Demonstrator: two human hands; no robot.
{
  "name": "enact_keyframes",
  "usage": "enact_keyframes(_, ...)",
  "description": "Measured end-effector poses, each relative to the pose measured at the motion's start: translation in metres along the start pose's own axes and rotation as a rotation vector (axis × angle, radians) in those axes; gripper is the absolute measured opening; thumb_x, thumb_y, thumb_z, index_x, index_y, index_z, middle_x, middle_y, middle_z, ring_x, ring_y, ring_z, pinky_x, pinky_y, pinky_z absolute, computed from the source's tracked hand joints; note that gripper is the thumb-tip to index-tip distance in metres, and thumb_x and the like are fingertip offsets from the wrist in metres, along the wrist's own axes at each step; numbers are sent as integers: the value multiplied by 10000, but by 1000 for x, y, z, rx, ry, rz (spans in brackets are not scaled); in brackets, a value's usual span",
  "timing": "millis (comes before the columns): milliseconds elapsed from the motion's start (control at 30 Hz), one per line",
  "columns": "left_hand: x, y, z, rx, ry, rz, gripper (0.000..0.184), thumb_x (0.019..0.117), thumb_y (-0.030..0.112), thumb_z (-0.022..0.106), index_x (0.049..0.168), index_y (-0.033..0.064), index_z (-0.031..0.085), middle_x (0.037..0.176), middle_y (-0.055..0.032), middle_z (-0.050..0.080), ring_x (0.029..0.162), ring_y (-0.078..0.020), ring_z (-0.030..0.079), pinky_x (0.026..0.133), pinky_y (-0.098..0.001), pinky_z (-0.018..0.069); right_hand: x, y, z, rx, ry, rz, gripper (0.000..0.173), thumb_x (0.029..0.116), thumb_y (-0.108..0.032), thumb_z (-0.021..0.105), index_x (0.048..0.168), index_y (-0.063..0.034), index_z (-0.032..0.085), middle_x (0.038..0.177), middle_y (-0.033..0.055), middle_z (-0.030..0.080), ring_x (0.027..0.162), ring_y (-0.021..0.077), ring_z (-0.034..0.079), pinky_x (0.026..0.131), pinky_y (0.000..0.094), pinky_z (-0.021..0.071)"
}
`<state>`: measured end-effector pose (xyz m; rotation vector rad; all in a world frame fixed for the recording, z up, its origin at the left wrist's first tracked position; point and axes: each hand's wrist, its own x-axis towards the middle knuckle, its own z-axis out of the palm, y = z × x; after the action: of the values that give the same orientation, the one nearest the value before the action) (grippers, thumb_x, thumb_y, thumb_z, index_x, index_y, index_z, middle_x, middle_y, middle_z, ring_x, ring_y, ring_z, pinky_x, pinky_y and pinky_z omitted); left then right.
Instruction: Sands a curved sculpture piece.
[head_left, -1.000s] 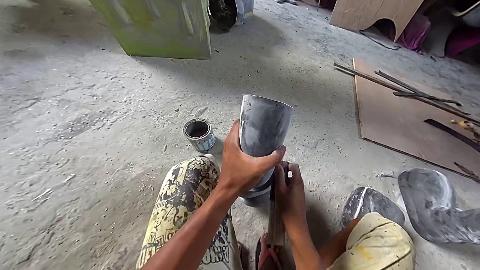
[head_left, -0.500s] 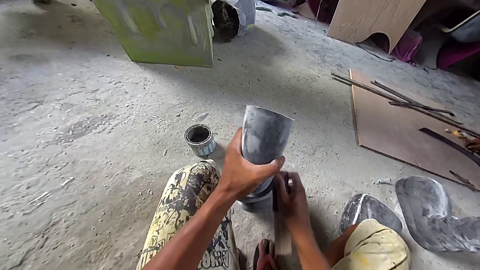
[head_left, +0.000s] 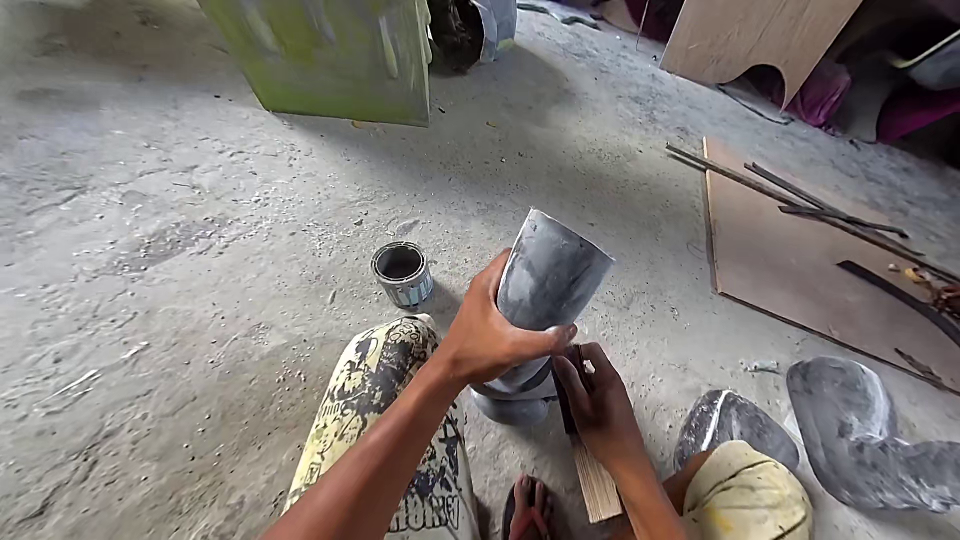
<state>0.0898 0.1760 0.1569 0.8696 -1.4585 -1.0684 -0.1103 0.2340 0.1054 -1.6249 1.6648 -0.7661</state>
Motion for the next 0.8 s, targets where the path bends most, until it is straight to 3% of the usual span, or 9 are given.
enact_keyframes(133,-5,4,7,-6,-84,-16,670,662,311,888,1245,120,619,1052,27,732,961,-93,722,845,-309,643,17,-6,-2,-84,10,39,251,1014,-414,571,1048,-166,589,649,-4,598,553,145,610,525,387,540)
enact_keyframes(300,1,1,-3,-24,-69,1,643,661,321,883,1219,117,637,1041,16,735,952,-104,725,833,-312,643,-1,-5,-1,-99,28,-9,306,1009,-488,564,1050,-189,616,605,-39,582,501,115,582,490,350,528)
enact_keyframes(433,-1,5,5,-23,-99,-32,665,655,297,882,1242,121,623,1050,25,735,965,-90,721,850,-296,637,13,-13,-5,-202,29,48,289,1013,-461,547,1067,-178,574,649,-3,588,547,161,604,524,416,534)
enact_keyframes(567,7,1,-6,-41,-58,-23,659,657,315,886,1234,113,640,1054,5,736,958,-117,726,839,-321,642,-8,-11,3,-181,68,-5,353,1000,-514,562,1086,-178,629,624,-39,589,528,119,591,508,358,527)
enact_keyframes(667,6,2,-3,-39,-76,-27,669,667,306,883,1252,110,624,1073,11,735,978,-102,722,862,-303,634,4,-17,-1,-202,34,59,324,1005,-486,563,1074,-172,610,635,-4,598,547,157,605,537,409,533)
enact_keyframes(800,7,0,-8,-41,-72,-3,652,676,339,883,1237,117,636,1065,5,731,961,-121,724,837,-331,643,-4,-14,1,-190,42,16,358,1007,-528,542,1095,-190,619,648,-37,591,565,121,599,540,365,533)
